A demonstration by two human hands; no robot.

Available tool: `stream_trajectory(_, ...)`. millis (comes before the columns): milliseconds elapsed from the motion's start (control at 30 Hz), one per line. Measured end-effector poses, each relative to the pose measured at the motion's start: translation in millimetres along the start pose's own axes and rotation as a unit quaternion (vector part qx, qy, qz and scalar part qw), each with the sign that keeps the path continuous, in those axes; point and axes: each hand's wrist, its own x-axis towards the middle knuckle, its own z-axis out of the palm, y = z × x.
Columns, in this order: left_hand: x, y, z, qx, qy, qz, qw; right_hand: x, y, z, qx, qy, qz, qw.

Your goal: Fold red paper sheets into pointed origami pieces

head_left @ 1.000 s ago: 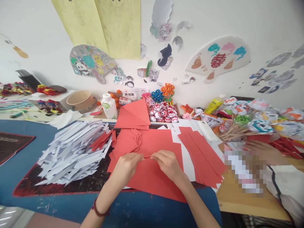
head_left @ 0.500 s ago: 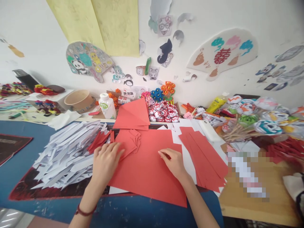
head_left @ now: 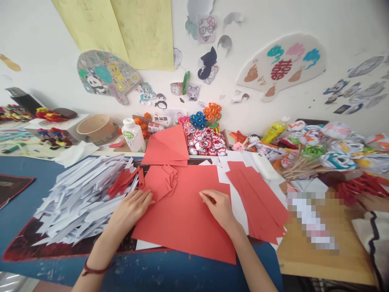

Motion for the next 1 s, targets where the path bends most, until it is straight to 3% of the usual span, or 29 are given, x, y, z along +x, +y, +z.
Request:
stream_trajectory(133, -4.6, -5.8, 0.2, -0.02, 0.003, -0.034, 0.999, 0.2, 1.2, 0.3, -0.009, 0.003, -0.001, 1.0)
stream_trajectory(367, -15.7, -3.2, 0.8, 0.002, 0.066, -0.001, 0.998, 2.2, -4.5, -1.8, -0.025, 0.022, -0.021, 0.999)
stream_trajectory(500, 9.7, 23.1, -12.1, -0.025, 0.135, 0.003, 0.99, 4.0, -22.0, -7.4, -0.117, 0.047, -0.088, 0.988)
stream_trajectory(633, 42.9, 60.4, -8.8, -0.06, 0.182, 0.078, 0.978, -0.7, -30.1, -14.9, -0.219, 0.0, -0.197, 0.956)
stream_trajectory(733, 55.8, 80.0, 3.1, -0.075, 0.176, 0.094, 0.977, -10.6, -21.1, -20.4, -0.251, -0.03, -0.24, 0.937)
stream_trajectory(867, 60.1, 89.5, 11.5, -0.104, 0.119, 0.099, 0.982, -24.5, -6.8, -26.3, -0.28, -0.061, -0.232, 0.929)
stream_trajectory(1000, 63.9, 91.8, 8.2, -0.195, 0.058, 0.027, 0.979, -28.0, -6.3, -25.8, -0.291, -0.079, -0.196, 0.933)
